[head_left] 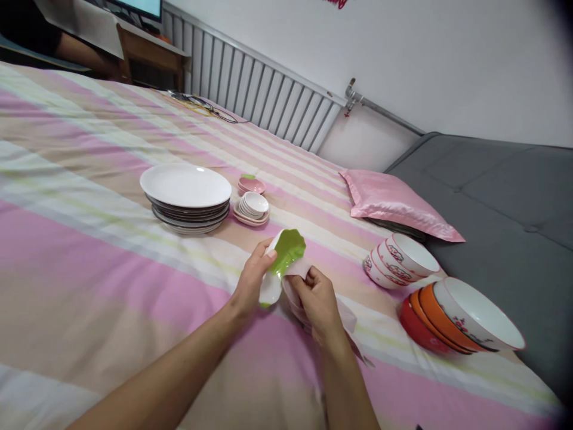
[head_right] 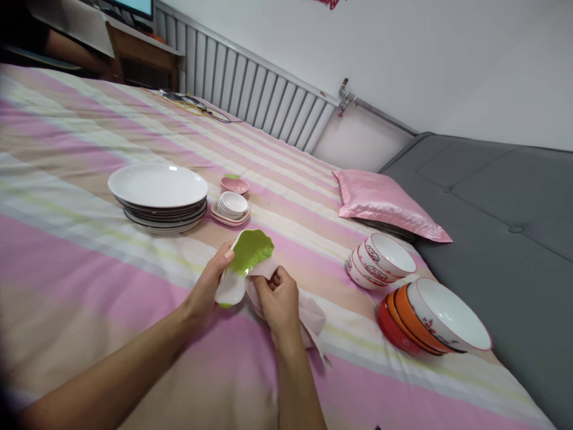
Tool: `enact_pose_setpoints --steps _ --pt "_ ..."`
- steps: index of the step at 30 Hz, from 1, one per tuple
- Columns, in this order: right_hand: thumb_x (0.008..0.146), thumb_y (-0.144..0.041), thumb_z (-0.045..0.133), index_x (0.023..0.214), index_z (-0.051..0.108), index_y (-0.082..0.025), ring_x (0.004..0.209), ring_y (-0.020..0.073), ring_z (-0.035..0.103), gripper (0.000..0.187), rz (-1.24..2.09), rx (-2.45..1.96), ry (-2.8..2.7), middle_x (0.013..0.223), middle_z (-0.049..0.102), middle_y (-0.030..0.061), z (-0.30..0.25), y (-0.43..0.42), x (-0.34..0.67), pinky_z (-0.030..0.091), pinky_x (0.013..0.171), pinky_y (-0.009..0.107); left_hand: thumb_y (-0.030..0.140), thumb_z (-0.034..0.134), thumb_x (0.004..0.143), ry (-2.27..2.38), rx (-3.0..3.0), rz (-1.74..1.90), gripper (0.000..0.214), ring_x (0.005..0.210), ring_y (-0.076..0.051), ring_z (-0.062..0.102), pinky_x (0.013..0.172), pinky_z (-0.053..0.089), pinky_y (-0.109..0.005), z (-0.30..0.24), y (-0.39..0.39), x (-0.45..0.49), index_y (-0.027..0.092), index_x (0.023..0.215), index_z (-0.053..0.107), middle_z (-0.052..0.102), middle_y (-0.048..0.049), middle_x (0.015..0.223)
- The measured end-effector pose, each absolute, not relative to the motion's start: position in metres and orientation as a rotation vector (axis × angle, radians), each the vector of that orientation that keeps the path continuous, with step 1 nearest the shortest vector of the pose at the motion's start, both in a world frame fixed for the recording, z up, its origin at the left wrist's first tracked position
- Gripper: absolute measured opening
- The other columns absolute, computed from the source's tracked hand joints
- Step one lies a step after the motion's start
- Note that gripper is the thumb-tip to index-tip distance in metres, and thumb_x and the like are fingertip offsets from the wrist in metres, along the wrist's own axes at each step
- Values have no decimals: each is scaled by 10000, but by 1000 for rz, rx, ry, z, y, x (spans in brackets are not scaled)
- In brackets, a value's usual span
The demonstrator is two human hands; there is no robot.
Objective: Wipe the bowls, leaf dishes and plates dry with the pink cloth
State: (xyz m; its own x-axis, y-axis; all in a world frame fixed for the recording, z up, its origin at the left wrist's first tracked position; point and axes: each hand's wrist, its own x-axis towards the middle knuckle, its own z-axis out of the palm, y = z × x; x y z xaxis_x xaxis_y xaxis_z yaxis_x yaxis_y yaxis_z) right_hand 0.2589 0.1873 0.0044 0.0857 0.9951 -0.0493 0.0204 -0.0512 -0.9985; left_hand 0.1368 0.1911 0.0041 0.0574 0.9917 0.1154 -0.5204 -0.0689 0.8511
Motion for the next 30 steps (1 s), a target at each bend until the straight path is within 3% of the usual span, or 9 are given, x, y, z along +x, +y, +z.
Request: enact_pose_setpoints --steps 6,13,21,30 --pt "695 -374 691 977 625 -135 769 173 630 375 1238 -1191 -1120 907 697 72 4 186 256 476 702 276 430 490 860 718 1015 1401 446 1038 -227 546 863 415 -320 2 191 137 234 1260 481 590 -51 1171" --pt "692 -375 707 951 632 -136 719 160 609 360 1368 -1229 -1154 864 690 59 3 184 254 462 653 259 431 485 867 721 1149 1385 442 1128 -242 501 941 378 -345 -1 189 138 218 1254 460 535 -67 1275" --pt "743 -386 672 974 626 -145 860 205 622 337 1238 -1141 -1116 939 686 79 -7 192 259 478 778 327 413 497 868 669 1145 1343 498 1146 -250 508 910 409 -328 -4 192 138 210 1320 446 547 -71 1291" --pt "730 -418 668 940 624 -160 776 179 618 335 1135 -1230 -998 859 685 46 -21 197 263 479 701 294 430 453 880 638 1107 1227 499 1206 -278 483 1003 374 -388 0 195 136 193 1318 478 539 -90 1318"
